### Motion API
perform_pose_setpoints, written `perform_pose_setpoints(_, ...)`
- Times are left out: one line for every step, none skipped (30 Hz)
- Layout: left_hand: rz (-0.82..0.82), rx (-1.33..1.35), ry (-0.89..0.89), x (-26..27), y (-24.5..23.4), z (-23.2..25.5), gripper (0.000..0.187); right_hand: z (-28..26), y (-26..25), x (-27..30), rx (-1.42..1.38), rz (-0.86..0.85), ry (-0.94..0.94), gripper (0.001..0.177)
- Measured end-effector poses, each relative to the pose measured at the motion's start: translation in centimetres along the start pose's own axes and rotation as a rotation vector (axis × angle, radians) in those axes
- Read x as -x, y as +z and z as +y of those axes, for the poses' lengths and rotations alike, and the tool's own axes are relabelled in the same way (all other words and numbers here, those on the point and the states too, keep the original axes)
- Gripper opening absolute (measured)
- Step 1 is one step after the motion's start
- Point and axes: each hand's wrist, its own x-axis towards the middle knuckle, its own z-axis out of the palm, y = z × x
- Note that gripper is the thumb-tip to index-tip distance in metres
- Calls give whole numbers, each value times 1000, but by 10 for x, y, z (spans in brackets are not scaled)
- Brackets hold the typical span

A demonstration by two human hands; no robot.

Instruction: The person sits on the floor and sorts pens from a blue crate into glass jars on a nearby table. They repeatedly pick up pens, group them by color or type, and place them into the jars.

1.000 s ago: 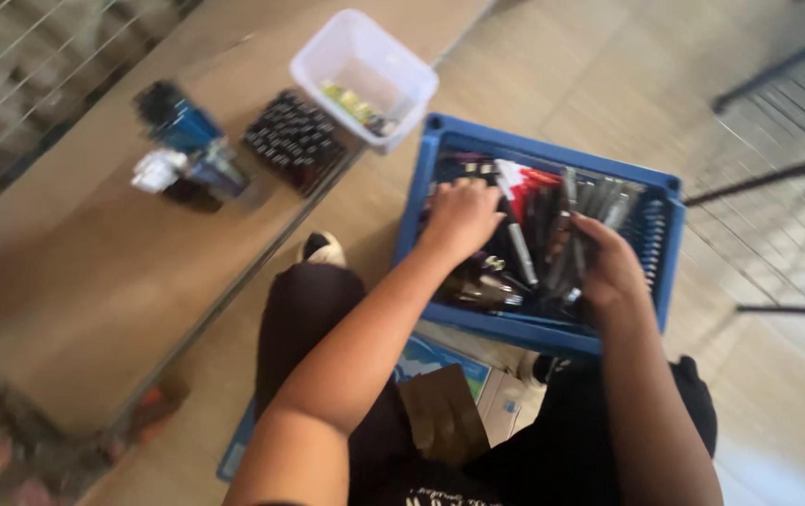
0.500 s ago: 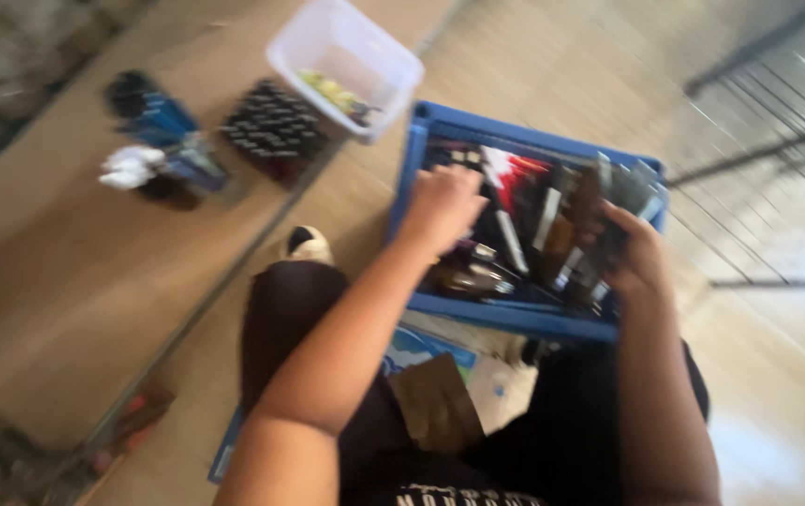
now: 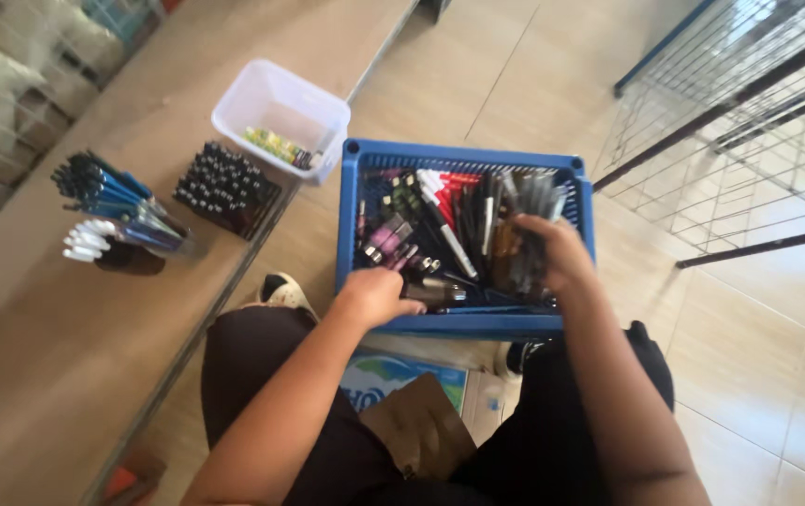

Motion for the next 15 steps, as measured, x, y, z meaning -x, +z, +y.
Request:
perform_pose_setpoints(-49,18,-13,0,11,2,67,6,1,4,-70,-91,-15,11)
perform_pose_setpoints(-40,42,-40,-4,20,2,65,13,2,9,-139,-183,-29,11)
perform_pose_setpoints(-28,65,-68,-10,25,0,64,16,3,10,-141,-180,-28,10)
perform_pose_setpoints(-16,87,-96,-14,30,-3,63,19,4,12,-143,-178,-28,8)
perform_pose_setpoints(-5,133,-97,-19,34,-6,58,19,6,11,-143,-179,-33,7)
perform_pose_setpoints(6,178,-98,-22,39,-10,53,18,8,10,-148,-181,-31,7)
perform_pose_setpoints(13,230,-101,-23,47,-12,49,19,8,11,-149,-182,-22,8)
perform_pose_setpoints(49,237,-105,-24,54,-14,46,19,7,12,-150,-183,-12,8)
perform_pose_setpoints(83,248,-112,-24,62,-17,44,20,6,13,-135,-182,5,9)
perform_pose_setpoints(117,259,-119,-24,69,-19,41,21,6,13,-120,-180,22,11)
perform_pose_setpoints(156,285,-127,-24,73,-21,40,21,7,12,-108,-180,39,12)
perform_pose_setpoints(195,311,-136,-24,76,-22,38,20,7,13,-118,-186,33,12)
perform_pose_setpoints(232,334,-145,-23,77,-23,37,20,7,14,-131,-192,28,12)
perform_pose_setpoints(305,350,-113,-21,75,-25,36,20,7,15,-144,-197,24,13)
perform_pose_setpoints(376,365,-77,-20,71,-27,35,18,6,16,-157,-209,8,12)
